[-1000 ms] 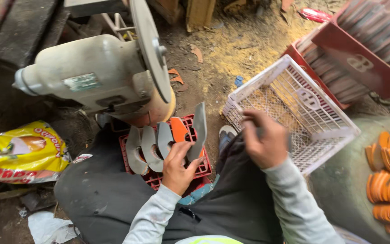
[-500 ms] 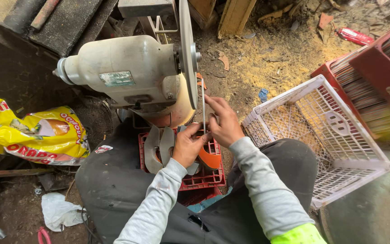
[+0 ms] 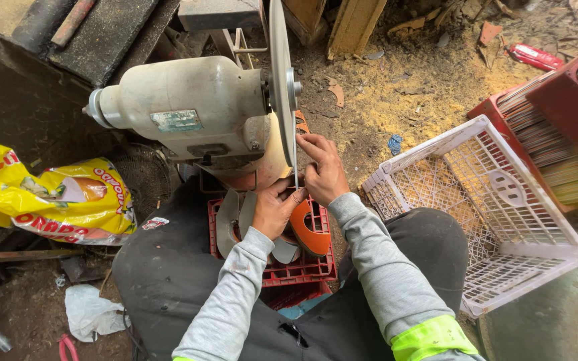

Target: The person sits on the floor and uses a bench grinder to smooth the edges of orange and gray shoe sole pieces. They handle the parts one at a time, pressing them against the spinning wheel and placing them back into a red crate.

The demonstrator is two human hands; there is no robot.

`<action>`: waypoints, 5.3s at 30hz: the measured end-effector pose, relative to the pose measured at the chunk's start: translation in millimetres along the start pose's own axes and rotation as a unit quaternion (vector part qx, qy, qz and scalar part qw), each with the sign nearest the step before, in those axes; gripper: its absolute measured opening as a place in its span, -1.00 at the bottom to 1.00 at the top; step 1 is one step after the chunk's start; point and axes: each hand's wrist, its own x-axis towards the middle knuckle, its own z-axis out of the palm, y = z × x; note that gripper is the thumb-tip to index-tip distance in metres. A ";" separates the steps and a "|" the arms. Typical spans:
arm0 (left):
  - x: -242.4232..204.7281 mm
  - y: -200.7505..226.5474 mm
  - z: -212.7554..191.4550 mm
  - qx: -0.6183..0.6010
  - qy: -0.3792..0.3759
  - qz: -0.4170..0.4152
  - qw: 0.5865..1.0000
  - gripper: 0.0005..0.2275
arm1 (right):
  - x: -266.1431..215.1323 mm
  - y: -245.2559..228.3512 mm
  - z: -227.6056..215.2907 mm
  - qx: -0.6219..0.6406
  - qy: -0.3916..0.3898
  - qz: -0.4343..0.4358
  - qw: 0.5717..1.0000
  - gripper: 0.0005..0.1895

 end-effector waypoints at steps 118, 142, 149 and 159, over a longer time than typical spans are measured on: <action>8.5 5.1 -5.8 -0.078 -0.012 -0.038 0.996 -0.67 | 3.6 9.2 2.1 0.004 -0.021 0.014 1.000 -0.27; -15.9 -10.1 -0.1 0.020 -0.023 -0.037 0.999 -0.59 | -16.3 -7.8 -27.7 -0.019 -0.081 0.084 0.993 -0.45; 8.1 -1.3 -5.7 -0.064 -0.016 -0.023 0.998 -0.69 | 7.4 4.0 -1.9 -0.036 -0.022 0.013 0.999 -0.39; -6.1 -4.2 -7.6 -0.093 -0.034 -0.049 0.994 -0.70 | -0.8 8.7 4.3 -0.013 -0.037 0.033 0.999 -0.36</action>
